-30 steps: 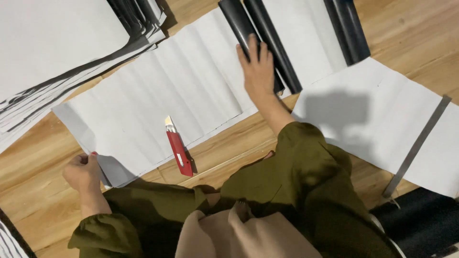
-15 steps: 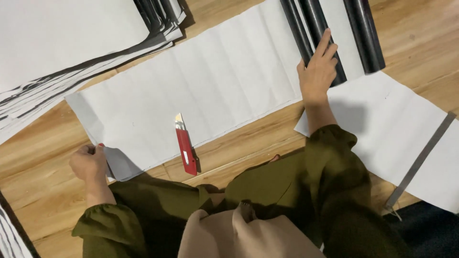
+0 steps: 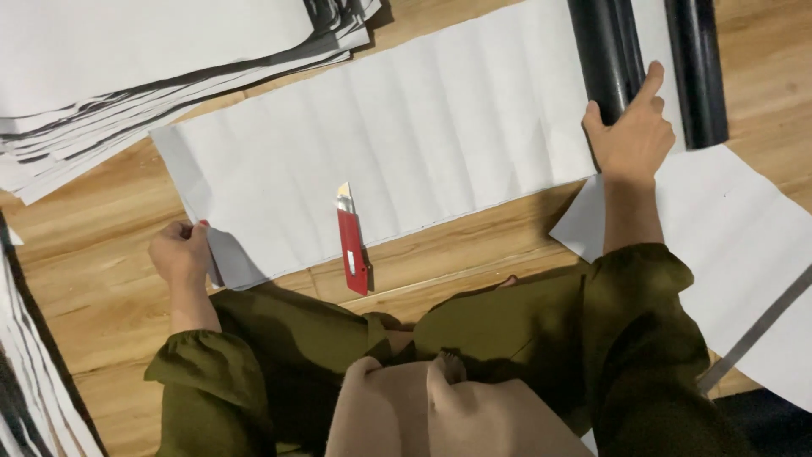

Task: The person sits on the floor and uses a metal ruler and a red utility knife to cut a large sheet of white material. They measure and cut the material into strips, then fold the cut pieces and place them into a stack.

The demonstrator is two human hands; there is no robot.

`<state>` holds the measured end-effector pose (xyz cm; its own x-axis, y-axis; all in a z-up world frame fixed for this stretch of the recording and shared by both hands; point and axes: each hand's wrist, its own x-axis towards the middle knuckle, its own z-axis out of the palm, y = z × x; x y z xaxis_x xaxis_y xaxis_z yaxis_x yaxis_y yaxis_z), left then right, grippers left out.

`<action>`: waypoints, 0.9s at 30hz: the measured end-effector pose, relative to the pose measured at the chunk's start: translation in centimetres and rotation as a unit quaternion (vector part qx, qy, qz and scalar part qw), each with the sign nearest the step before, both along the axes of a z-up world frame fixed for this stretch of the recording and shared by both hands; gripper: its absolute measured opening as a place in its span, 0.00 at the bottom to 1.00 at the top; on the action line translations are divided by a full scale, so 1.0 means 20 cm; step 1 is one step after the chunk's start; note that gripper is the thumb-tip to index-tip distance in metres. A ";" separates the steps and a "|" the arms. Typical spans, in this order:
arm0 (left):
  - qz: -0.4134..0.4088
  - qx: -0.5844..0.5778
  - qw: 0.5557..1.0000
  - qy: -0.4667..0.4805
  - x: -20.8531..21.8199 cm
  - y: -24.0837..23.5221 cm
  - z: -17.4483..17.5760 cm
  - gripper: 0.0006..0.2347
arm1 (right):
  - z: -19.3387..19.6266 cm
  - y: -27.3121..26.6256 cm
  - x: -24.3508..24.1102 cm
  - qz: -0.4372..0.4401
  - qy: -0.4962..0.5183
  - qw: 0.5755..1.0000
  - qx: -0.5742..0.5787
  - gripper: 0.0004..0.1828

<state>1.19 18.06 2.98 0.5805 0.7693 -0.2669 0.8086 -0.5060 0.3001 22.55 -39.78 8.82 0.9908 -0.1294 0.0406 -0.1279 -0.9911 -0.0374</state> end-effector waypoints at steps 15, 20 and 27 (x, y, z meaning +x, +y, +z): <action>-0.067 0.045 0.978 -0.190 -0.04 -0.15 0.14 0.06 | -0.02 0.19 -0.25 0.187 -0.144 0.951 -0.200 0.39; 0.024 -0.056 0.991 -0.116 -0.05 -0.14 0.19 0.11 | 0.02 0.37 -0.35 0.230 -0.168 0.949 -0.137 0.36; 0.137 -0.083 0.980 -0.120 -0.08 -0.10 0.13 0.11 | 0.11 0.91 -0.71 0.265 -0.045 0.946 0.184 0.25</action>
